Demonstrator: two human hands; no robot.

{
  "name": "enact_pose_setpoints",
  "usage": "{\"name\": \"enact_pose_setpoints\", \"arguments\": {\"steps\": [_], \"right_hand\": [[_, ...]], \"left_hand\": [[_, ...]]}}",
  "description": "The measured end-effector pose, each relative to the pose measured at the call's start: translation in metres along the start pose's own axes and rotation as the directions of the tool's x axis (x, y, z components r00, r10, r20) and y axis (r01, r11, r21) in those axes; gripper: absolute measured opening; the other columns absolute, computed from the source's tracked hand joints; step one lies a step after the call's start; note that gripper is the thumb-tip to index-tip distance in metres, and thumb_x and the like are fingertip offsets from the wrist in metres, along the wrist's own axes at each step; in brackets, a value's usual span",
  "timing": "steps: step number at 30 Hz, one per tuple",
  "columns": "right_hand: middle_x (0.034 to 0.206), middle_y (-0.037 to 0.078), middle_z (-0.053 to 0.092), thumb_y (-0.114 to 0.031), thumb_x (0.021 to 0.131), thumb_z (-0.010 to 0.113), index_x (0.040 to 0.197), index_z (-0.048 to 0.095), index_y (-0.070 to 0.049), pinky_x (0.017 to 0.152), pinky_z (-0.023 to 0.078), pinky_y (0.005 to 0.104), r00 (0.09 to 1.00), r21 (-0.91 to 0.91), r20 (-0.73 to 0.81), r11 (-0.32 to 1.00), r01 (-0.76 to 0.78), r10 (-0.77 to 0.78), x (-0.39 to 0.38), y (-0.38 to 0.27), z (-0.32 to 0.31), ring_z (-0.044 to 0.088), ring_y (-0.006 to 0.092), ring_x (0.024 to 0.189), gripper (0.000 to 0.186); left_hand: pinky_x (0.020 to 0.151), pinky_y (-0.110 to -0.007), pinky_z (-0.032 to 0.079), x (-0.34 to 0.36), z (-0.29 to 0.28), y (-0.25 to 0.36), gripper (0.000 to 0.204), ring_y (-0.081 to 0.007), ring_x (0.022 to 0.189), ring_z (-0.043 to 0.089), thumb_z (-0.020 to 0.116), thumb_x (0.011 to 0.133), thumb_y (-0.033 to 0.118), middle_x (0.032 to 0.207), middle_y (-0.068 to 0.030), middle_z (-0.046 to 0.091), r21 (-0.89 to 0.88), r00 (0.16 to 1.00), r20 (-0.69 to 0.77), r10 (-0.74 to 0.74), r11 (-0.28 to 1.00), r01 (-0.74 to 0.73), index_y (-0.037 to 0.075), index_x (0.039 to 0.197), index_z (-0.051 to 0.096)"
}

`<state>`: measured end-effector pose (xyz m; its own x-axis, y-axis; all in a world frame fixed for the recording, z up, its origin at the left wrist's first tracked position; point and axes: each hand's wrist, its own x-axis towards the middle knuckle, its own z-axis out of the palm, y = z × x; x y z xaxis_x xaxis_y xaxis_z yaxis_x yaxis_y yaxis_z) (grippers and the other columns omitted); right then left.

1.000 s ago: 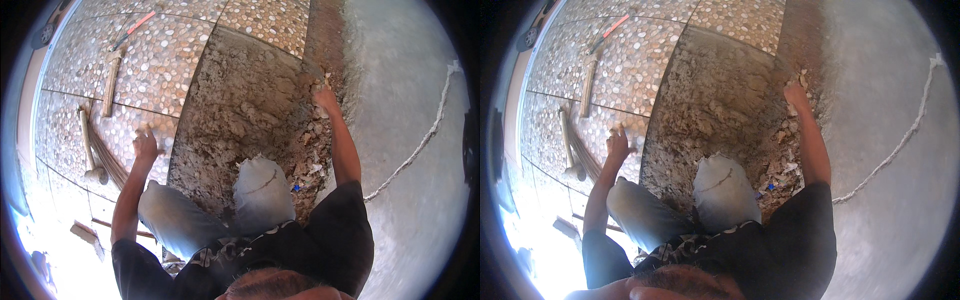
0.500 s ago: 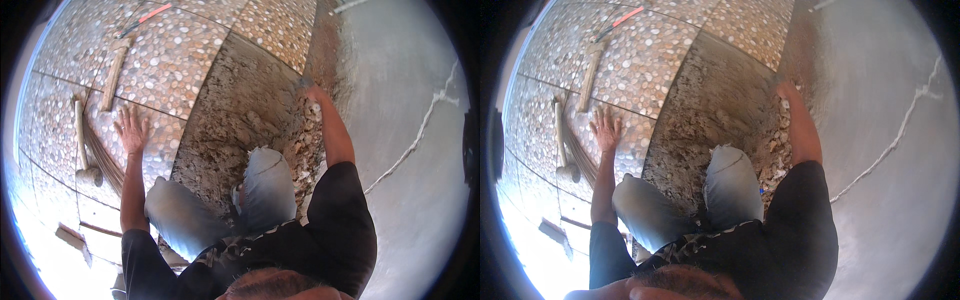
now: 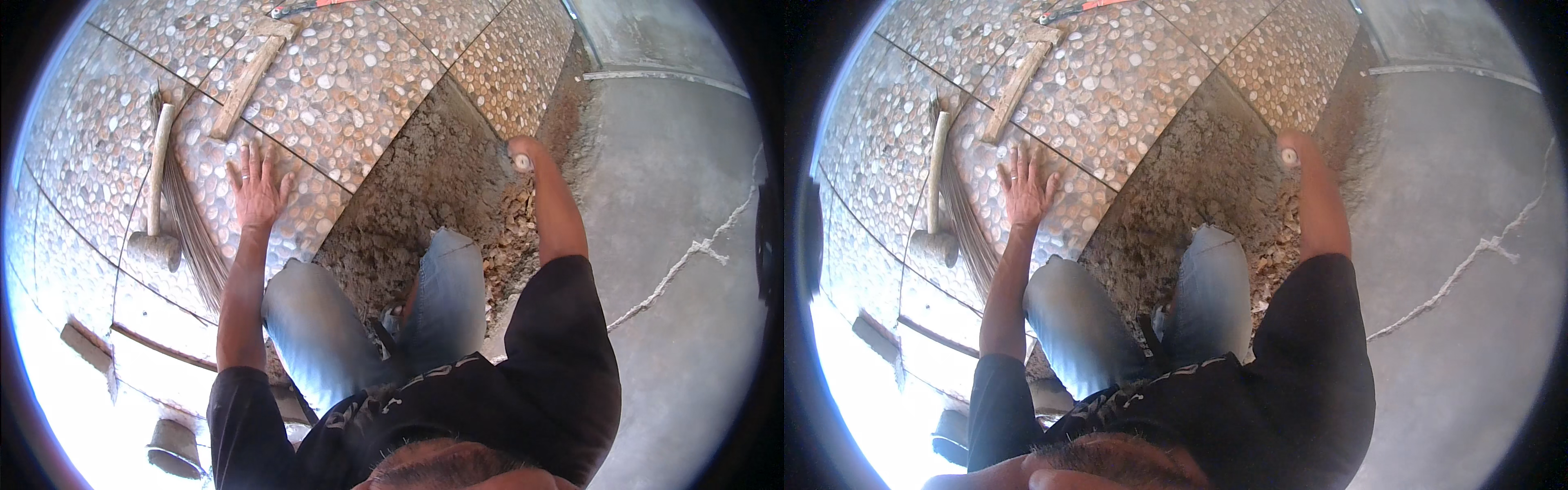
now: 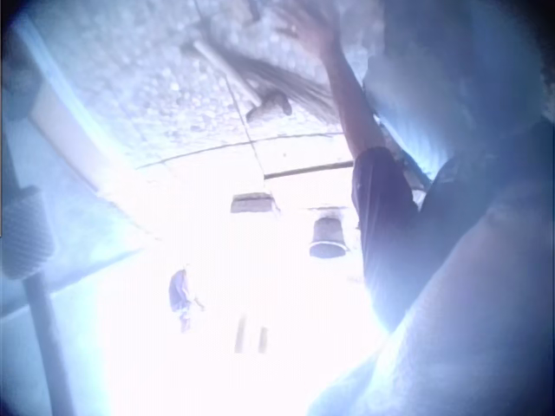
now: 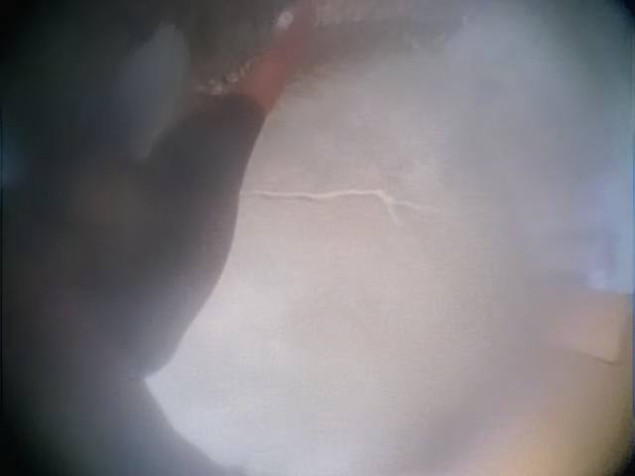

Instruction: The person spreads mortar on a concrete surface using a trowel and levels it to prepare for laying tiles.

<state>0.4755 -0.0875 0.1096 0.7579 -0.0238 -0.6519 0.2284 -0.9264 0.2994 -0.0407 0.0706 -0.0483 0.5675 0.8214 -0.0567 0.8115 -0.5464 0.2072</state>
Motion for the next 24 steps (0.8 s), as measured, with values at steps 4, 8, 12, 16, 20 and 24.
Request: {"name": "enact_pose_setpoints", "arguments": {"steps": [4,8,12,16,20,24], "right_hand": [[0.072,0.016,0.061,-0.008,0.082,0.052,0.087,0.061,0.001,0.045,0.046,0.0365,0.999,0.056,-0.054,0.998,0.002,0.001,-0.009,-0.045,-0.013,0.061,0.0185,0.055,0.013],[0.070,0.014,0.060,-0.009,0.084,0.051,0.090,0.060,0.000,0.043,0.046,0.0338,0.996,0.031,-0.081,0.999,0.027,-0.025,-0.043,-0.096,-0.023,0.059,0.0160,0.051,0.014],[0.069,0.012,0.060,-0.009,0.084,0.051,0.091,0.059,-0.002,0.042,0.047,0.0313,0.989,0.063,-0.140,0.996,0.061,-0.052,-0.051,-0.132,-0.022,0.059,0.0152,0.049,0.013],[0.081,0.017,0.056,-0.009,0.080,0.058,0.097,0.047,-0.001,0.040,0.051,0.0272,0.996,0.082,-0.071,0.994,0.068,-0.062,-0.054,-0.159,-0.029,0.058,0.0186,0.054,0.022],[0.087,0.023,0.058,-0.010,0.081,0.057,0.107,0.047,0.000,0.039,0.050,0.0288,0.990,0.000,-0.029,0.990,0.140,-0.140,-0.067,-0.167,-0.032,0.058,0.0189,0.054,0.030],[0.086,0.024,0.059,-0.009,0.083,0.055,0.115,0.045,0.003,0.039,0.049,0.0310,0.987,0.036,-0.096,0.991,0.131,-0.127,-0.077,-0.164,-0.031,0.058,0.0188,0.052,0.035]], "left_hand": [[0.114,-0.054,0.003,0.001,-0.001,0.002,0.066,-0.0269,0.143,0.012,0.037,0.092,0.056,0.152,-0.0119,0.023,-0.033,1.000,0.011,-0.001,0.999,0.001,0.017,0.145,0.030],[0.114,-0.054,0.003,0.001,-0.002,0.002,0.066,-0.0265,0.143,0.013,0.037,0.092,0.057,0.151,-0.0125,0.024,-0.049,1.000,0.009,-0.005,0.999,0.005,0.018,0.145,0.030],[0.114,-0.055,0.004,0.002,-0.003,0.001,0.066,-0.0269,0.143,0.014,0.036,0.092,0.056,0.151,-0.0126,0.024,-0.053,1.000,0.009,-0.002,0.999,0.003,0.017,0.144,0.031],[0.113,-0.056,0.003,0.001,-0.006,0.001,0.065,-0.0269,0.143,0.013,0.035,0.092,0.056,0.151,-0.0121,0.023,-0.080,0.999,0.039,-0.003,0.997,0.006,0.015,0.142,0.035],[0.113,-0.057,0.003,0.000,-0.004,-0.001,0.064,-0.0272,0.143,0.013,0.035,0.092,0.056,0.151,-0.0122,0.025,-0.136,1.000,-0.018,0.002,0.991,-0.004,0.014,0.140,0.038],[0.112,-0.058,0.003,0.000,-0.002,-0.001,0.063,-0.0275,0.143,0.013,0.036,0.092,0.055,0.150,-0.0124,0.026,-0.101,1.000,-0.010,-0.002,0.995,0.001,0.015,0.140,0.038]]}}
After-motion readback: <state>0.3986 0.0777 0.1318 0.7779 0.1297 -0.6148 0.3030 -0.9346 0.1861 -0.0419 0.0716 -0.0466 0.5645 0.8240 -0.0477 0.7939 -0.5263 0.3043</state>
